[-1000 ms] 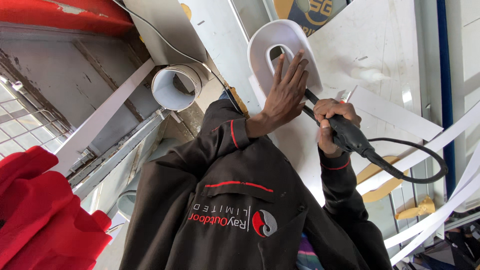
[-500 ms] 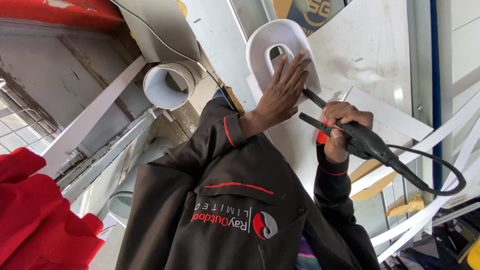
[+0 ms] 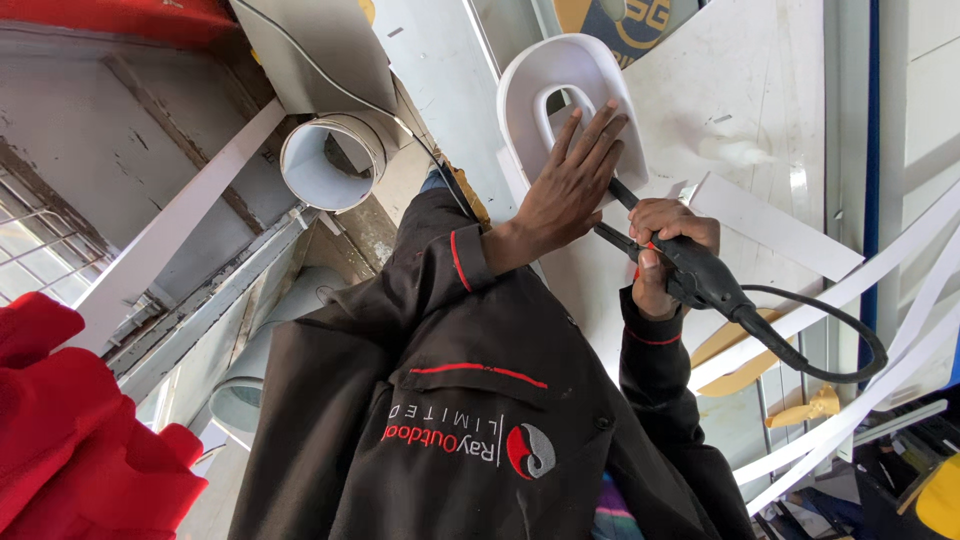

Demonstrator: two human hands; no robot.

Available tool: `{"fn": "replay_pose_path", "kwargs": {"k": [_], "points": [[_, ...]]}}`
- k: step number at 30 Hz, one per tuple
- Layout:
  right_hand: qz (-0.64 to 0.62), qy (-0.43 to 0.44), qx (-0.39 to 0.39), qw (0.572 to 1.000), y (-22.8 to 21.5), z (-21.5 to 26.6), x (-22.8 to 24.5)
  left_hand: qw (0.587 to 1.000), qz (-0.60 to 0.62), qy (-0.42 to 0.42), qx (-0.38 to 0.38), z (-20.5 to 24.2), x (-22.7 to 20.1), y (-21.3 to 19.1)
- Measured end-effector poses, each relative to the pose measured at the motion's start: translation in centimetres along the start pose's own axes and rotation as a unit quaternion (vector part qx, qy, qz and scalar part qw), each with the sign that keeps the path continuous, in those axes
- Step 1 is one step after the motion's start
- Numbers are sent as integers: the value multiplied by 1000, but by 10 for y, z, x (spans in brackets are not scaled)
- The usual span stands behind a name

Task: The person assembles a white plastic letter 'U' by applying glue to its edges and attaching a smaller white plastic piece. They use a hot glue gun and a utility knife to trim excess material and ensure a clean fit.

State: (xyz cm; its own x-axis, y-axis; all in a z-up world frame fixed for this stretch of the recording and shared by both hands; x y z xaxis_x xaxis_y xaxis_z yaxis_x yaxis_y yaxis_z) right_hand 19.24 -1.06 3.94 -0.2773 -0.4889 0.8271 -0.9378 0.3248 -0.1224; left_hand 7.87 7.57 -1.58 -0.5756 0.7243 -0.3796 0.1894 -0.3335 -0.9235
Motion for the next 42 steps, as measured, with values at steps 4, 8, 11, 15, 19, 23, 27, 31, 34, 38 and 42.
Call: {"fn": "replay_pose_path", "kwargs": {"k": [4,8,11,15,19,23,27,31,34,38,42], "points": [[-10,17,-3,1000,0,-2,3,1000,-1,2,3,0,-1,1],[-10,20,7,1000,0,-3,3,1000,-23,-3,-13,0,-2,0],[-6,20,16,1000,5,-1,5,999,-31,-7,-21,0,-3,0],[-2,3,13,1000,9,-2,9,998,-35,-17,-39,0,-4,0],[4,7,19,1000,7,-8,8,997,-1,-25,-69,-4,-3,8],[14,9,25,1000,10,-11,12,995,33,-31,-84,-5,-2,11],[13,-3,23,1000,15,-21,18,995,33,-33,-88,-3,-1,4],[11,-3,28,1000,13,-15,17,995,26,-41,-89,-5,-3,12],[1,-6,30,1000,12,-16,16,995,31,-37,-88,-6,-3,12],[3,8,30,999,13,-21,21,996,30,-42,-78,-5,-4,9],[-2,0,30,1000,11,-15,17,996,33,-46,-68,-5,-3,11]]}}
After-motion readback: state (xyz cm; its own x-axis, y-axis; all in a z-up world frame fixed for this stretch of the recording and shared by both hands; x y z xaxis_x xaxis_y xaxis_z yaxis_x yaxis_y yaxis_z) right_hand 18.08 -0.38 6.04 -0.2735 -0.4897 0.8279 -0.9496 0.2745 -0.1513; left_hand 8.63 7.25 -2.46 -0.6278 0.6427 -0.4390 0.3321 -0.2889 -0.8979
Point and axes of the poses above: each hand's wrist, its own z-axis away from the middle knuckle, its own y-axis out of the palm, x = y × z, the point moved 5 cm from there along -z, towards the middle knuckle, and after that the axes turned 3 degrees about -x, right-handed, at the moved point
